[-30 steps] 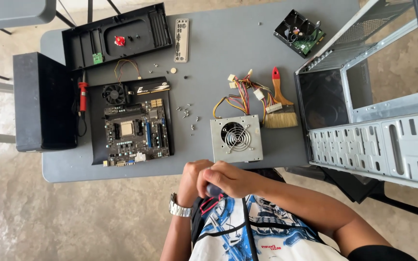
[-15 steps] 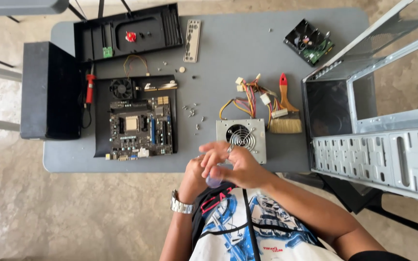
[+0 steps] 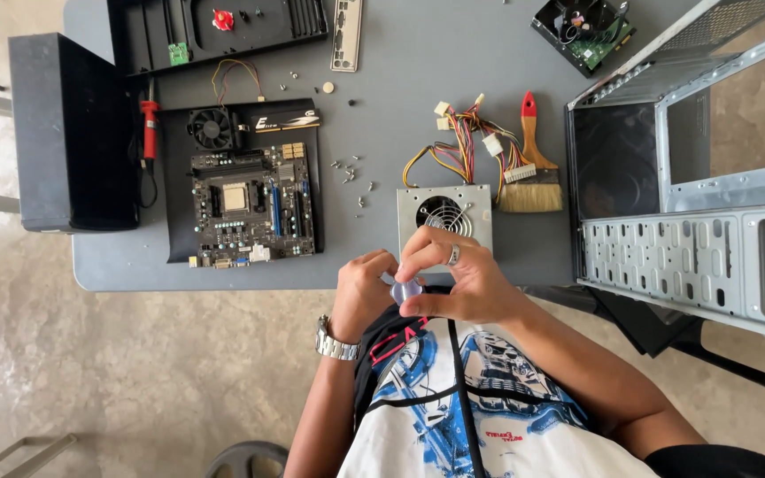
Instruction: Removing screws from a computer power supply unit and opening its metal casing.
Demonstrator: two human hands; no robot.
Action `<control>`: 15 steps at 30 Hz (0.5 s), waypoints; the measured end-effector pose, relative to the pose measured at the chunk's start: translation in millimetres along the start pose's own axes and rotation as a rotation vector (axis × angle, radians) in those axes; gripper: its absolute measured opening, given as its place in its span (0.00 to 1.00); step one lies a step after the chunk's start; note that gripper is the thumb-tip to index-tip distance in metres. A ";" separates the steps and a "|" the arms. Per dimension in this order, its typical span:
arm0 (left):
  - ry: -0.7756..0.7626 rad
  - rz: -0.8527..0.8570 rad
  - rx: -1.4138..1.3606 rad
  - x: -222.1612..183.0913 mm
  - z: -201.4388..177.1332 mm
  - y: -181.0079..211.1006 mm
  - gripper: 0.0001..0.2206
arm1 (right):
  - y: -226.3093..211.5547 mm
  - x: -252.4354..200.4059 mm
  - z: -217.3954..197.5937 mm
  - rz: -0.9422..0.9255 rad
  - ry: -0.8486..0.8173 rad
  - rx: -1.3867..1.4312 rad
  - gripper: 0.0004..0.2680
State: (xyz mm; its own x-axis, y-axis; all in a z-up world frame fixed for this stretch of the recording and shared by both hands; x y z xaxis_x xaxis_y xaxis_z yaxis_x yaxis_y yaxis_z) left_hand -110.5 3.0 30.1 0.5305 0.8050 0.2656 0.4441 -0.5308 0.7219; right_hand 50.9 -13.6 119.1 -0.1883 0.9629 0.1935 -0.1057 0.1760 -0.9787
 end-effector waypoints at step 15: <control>-0.035 0.213 -0.206 13.9 -4.0 -2.2 0.06 | -2.9 -0.8 -7.4 -0.135 0.011 0.042 0.26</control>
State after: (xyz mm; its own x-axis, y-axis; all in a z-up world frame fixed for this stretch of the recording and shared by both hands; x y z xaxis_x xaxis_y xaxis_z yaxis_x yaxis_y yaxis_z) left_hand -107.0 16.4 34.7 0.6222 0.6699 0.4050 0.1660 -0.6185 0.7680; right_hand 58.6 -13.3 121.3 -0.1593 0.9330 0.3228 -0.1707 0.2960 -0.9398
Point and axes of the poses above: each hand's wrist, its own x-axis towards the middle knuckle, its own z-axis out of the palm, y = z × x, the point moved 3 cm from there along x, towards the middle knuckle, and after that the axes turned 11 degrees about z, right-handed, at the moved point
